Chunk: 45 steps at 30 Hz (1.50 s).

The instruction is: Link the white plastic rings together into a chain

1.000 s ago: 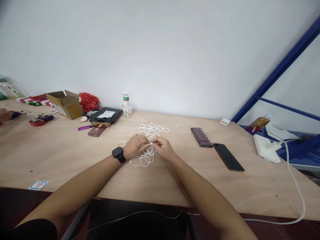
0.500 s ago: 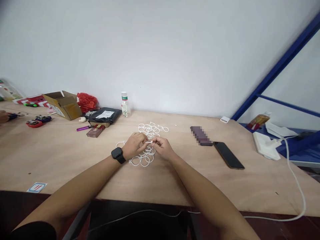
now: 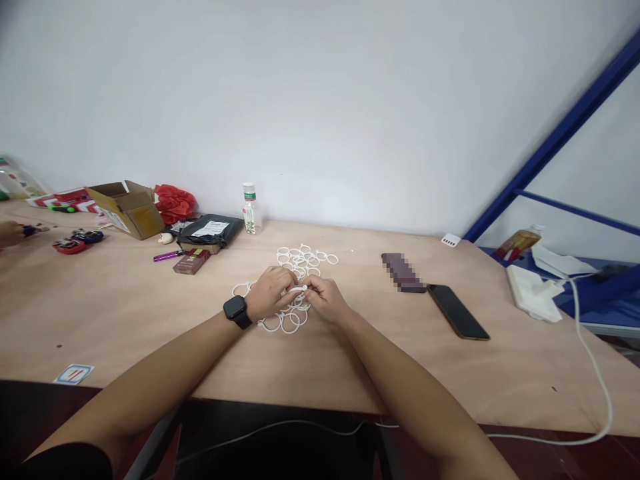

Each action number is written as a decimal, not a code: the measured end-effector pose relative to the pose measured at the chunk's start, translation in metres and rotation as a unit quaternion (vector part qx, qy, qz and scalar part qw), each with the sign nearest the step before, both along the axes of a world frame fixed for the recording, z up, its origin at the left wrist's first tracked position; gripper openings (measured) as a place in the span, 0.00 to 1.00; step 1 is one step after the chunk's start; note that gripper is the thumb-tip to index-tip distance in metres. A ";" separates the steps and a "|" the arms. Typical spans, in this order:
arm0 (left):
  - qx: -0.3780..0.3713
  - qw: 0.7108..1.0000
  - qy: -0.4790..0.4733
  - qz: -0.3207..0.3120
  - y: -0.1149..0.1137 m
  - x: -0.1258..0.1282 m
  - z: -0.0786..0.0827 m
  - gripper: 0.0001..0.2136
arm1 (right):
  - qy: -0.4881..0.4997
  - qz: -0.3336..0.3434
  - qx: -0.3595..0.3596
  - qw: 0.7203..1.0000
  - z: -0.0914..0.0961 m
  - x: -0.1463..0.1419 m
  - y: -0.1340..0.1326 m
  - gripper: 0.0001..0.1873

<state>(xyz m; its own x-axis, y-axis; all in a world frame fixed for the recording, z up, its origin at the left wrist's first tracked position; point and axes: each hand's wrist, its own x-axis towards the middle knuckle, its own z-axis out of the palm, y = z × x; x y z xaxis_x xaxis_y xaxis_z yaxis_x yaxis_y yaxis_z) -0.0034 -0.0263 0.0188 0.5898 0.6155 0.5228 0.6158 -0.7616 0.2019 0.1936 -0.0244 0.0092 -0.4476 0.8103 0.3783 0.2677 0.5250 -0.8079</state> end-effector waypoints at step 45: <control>-0.036 0.988 -0.149 0.013 0.004 -0.003 -0.003 0.12 | 0.268 0.057 -0.281 0.920 -0.005 -0.004 0.014 0.19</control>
<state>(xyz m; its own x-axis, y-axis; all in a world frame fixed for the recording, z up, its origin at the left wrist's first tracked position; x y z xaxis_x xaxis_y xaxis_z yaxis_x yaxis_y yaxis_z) -0.0066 -0.0227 0.0157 0.4003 0.6703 0.6249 0.5401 -0.7234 0.4300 0.1895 -0.0109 0.0038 -0.4122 0.9050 0.1048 -0.2793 -0.0160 -0.9601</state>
